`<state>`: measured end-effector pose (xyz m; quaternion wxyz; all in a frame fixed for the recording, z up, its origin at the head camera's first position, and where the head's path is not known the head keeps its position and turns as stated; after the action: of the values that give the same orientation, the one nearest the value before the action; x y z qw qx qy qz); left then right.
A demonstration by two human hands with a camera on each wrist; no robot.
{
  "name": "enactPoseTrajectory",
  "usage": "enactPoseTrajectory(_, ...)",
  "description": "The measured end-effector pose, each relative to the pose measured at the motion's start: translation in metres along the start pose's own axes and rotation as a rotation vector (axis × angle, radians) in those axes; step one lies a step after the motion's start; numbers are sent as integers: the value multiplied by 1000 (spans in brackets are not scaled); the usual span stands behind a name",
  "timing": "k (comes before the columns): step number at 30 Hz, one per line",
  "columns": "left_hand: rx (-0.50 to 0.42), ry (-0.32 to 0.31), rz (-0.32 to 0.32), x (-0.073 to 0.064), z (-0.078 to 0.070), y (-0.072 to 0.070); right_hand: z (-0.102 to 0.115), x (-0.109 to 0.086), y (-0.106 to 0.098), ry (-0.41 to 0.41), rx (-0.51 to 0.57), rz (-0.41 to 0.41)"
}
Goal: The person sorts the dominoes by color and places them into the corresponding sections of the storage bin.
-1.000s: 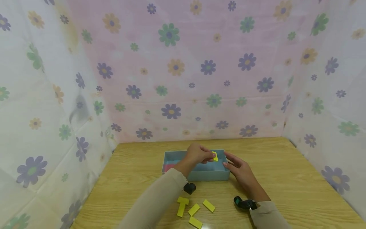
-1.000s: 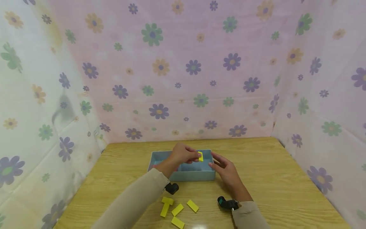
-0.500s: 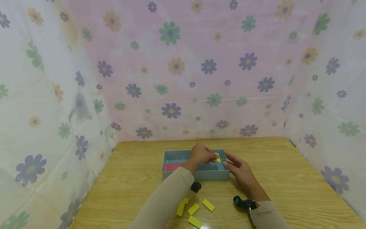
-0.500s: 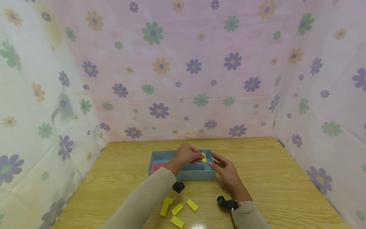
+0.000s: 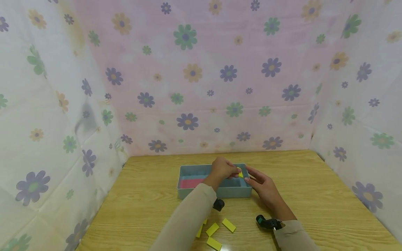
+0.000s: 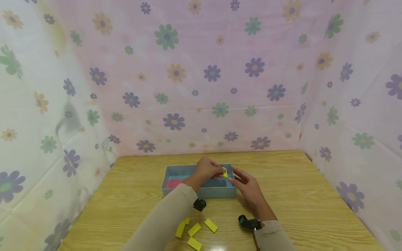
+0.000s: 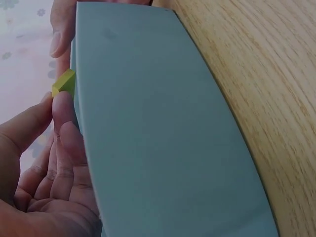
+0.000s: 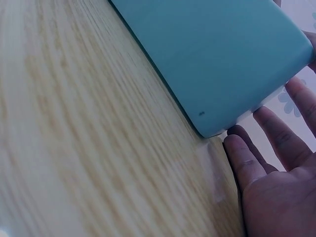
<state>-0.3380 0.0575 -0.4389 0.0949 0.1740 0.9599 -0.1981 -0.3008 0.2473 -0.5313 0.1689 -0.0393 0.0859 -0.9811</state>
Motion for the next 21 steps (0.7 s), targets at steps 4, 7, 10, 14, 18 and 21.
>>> enactPoseTrajectory(4, -1, 9, 1, 2, 3, 1, -1, 0, 1, -9, 19, 12)
enactPoseTrajectory(7, 3, 7, -4, 4, 6, 2, -1, 1, 1, -10, 28, 8)
enactPoseTrajectory(10, 0, -1, -9, 4, 6, 2, 1, 1, 2, -10, 26, 7)
enactPoseTrajectory(14, -15, -14, -7, 3, 6, 4, 3, 0, 3, -10, 22, 8)
enactPoseTrajectory(18, -37, -17, -3, 3, 5, 6, 3, 0, 2, -18, 30, 10)
enactPoseTrajectory(21, -56, -8, 3, 3, 5, 7, 2, 0, 1, -20, 23, 7)
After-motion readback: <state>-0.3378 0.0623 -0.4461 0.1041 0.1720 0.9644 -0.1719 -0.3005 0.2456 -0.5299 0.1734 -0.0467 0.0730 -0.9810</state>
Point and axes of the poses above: each hand's wrist, its own x-axis towards the middle knuckle, its own y-axis out of the palm, z = x × y, the point moved 3 cm from there along x, towards the middle knuckle, and after that the axes turned 12 degrees about z, right-handed, at the moved point
